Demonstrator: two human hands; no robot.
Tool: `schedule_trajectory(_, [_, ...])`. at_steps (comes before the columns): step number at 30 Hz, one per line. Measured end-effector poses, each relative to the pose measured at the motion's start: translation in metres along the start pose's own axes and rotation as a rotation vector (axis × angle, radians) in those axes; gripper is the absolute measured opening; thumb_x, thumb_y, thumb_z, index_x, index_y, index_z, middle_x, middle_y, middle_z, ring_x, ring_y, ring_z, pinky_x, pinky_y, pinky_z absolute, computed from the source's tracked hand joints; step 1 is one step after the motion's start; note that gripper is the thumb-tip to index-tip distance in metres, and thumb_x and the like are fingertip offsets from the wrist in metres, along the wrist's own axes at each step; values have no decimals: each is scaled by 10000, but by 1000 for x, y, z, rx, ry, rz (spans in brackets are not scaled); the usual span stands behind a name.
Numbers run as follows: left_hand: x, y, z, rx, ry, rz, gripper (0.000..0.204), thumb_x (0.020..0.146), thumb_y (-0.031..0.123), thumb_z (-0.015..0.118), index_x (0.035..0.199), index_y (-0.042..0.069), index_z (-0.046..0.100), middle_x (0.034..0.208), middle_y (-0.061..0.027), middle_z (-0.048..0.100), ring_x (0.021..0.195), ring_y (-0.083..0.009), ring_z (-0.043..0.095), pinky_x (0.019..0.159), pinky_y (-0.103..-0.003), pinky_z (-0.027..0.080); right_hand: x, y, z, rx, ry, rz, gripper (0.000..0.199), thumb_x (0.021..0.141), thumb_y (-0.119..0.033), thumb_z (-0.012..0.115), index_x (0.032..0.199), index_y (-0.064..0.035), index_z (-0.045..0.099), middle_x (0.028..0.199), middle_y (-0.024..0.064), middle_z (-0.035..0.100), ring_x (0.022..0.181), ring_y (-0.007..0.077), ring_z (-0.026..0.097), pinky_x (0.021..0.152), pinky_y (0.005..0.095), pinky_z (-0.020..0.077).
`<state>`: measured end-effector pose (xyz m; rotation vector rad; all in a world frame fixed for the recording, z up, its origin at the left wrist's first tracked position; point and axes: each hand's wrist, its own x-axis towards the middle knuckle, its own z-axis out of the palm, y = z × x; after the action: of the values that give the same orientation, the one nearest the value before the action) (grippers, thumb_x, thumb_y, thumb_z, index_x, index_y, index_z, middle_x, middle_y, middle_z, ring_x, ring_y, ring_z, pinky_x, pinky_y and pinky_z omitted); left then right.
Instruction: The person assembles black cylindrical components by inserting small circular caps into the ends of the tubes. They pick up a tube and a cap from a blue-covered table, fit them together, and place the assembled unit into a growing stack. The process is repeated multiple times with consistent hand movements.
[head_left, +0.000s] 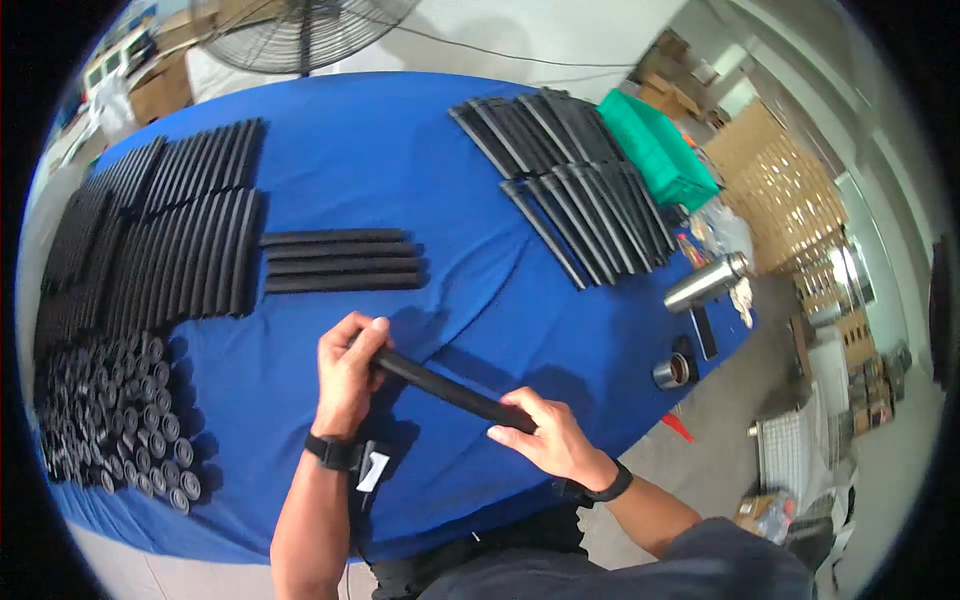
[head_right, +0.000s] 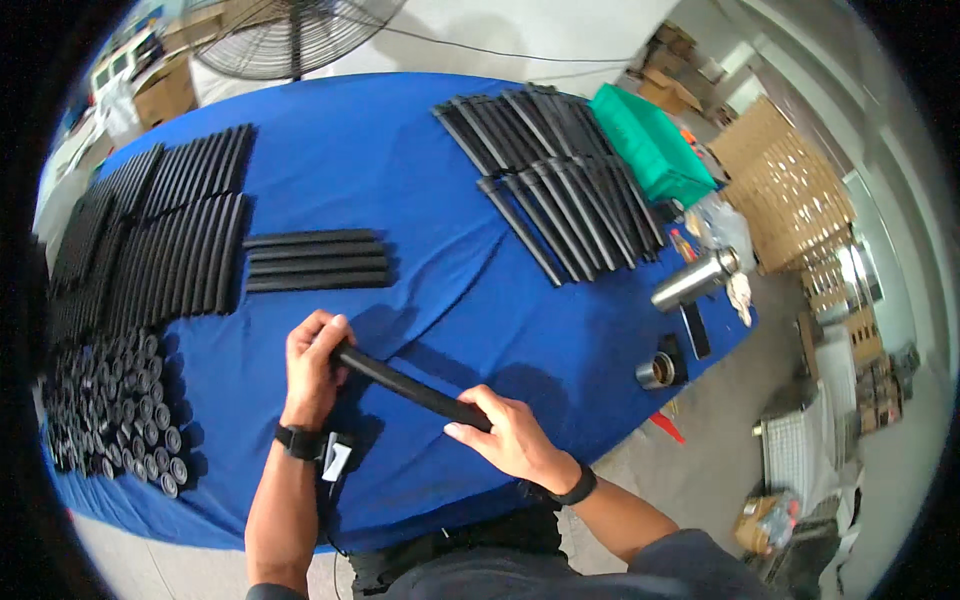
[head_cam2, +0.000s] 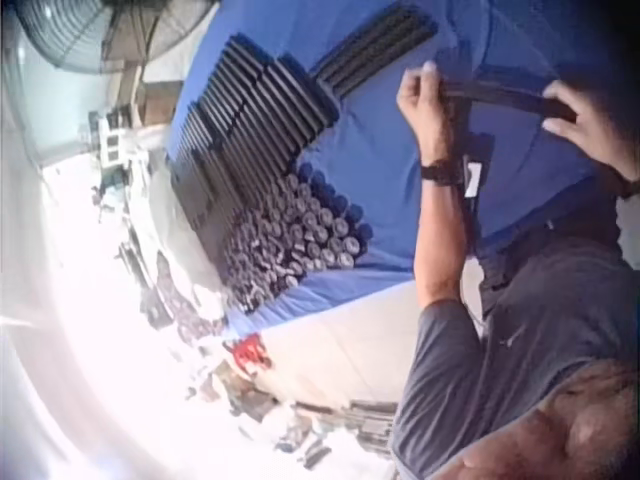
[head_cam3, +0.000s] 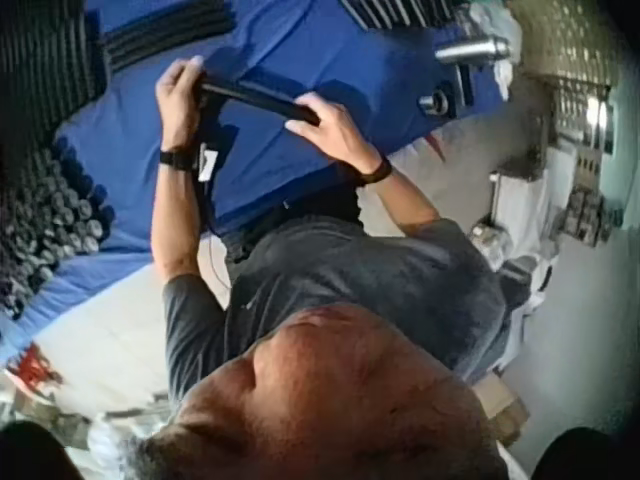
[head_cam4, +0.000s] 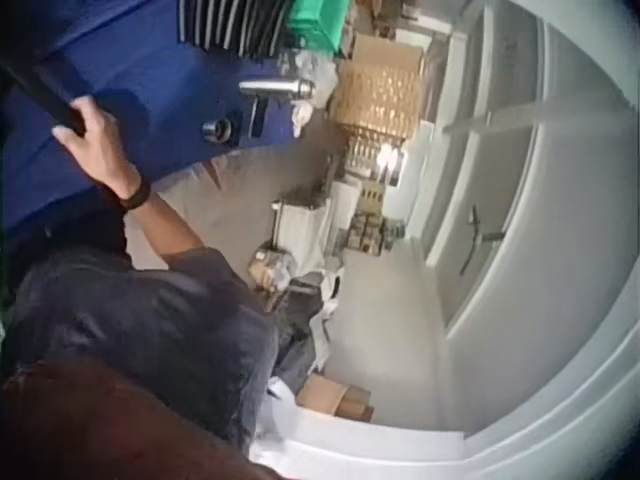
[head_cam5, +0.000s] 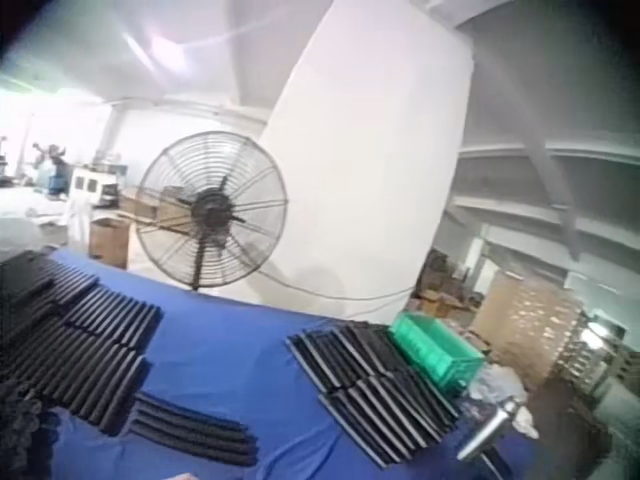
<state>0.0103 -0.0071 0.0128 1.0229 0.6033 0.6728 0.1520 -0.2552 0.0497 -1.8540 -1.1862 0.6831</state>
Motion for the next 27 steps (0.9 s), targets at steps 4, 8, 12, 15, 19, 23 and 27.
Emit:
schedule_trajectory(4, [0,-6,-5,-71,-64,28,283,1011,236,654,776,83,616,657,9,592,452,-45,440,402,-214,314,-1,6,-20,657,-370,460,313,987,-274,714,1060,18,628,795,105,676,743,178,667,689,366,540])
schedule_trajectory(8, [1,-11,-4,-2,-32,40,294,1015,241,653,767,89,605,656,10,591,445,-39,430,388,-214,302,-6,-17,-2,-162,-23,-55,360,972,-292,727,1137,1,599,834,148,682,779,271,716,710,400,536])
schedule_trajectory(12, [0,-7,-5,-33,-27,32,300,1010,260,666,771,90,602,656,6,591,432,-46,437,378,-211,319,-1,0,-8,249,-178,194,359,1000,-349,687,1099,-12,614,781,95,668,681,201,673,624,353,508])
schedule_trajectory(15, [4,-15,-5,-35,-75,52,285,1026,251,636,790,97,590,696,-9,615,434,-59,445,380,-217,324,-4,0,-19,753,-429,592,380,1039,-410,619,1033,-31,642,754,13,664,593,81,577,550,267,449])
schedule_trajectory(19, [2,-8,-8,14,-21,30,284,1026,248,639,790,96,596,693,-5,611,440,-54,444,380,-213,328,2,-1,6,-210,133,-274,390,1031,-412,634,1035,-22,626,774,13,671,597,90,581,556,275,459])
schedule_trajectory(23, [0,-4,-3,-79,-48,55,280,1020,241,650,791,84,605,695,-10,618,459,-50,453,400,-207,341,2,-1,-17,561,-260,310,356,1037,-396,631,1046,-40,630,788,8,657,555,58,529,487,239,392])
schedule_trajectory(27, [1,-7,-4,-61,-52,56,276,1020,237,648,797,79,607,713,-25,633,462,-58,468,401,-207,348,-3,-4,-2,191,-136,83,375,1020,-396,651,1049,-23,626,795,66,655,614,132,589,525,289,449])
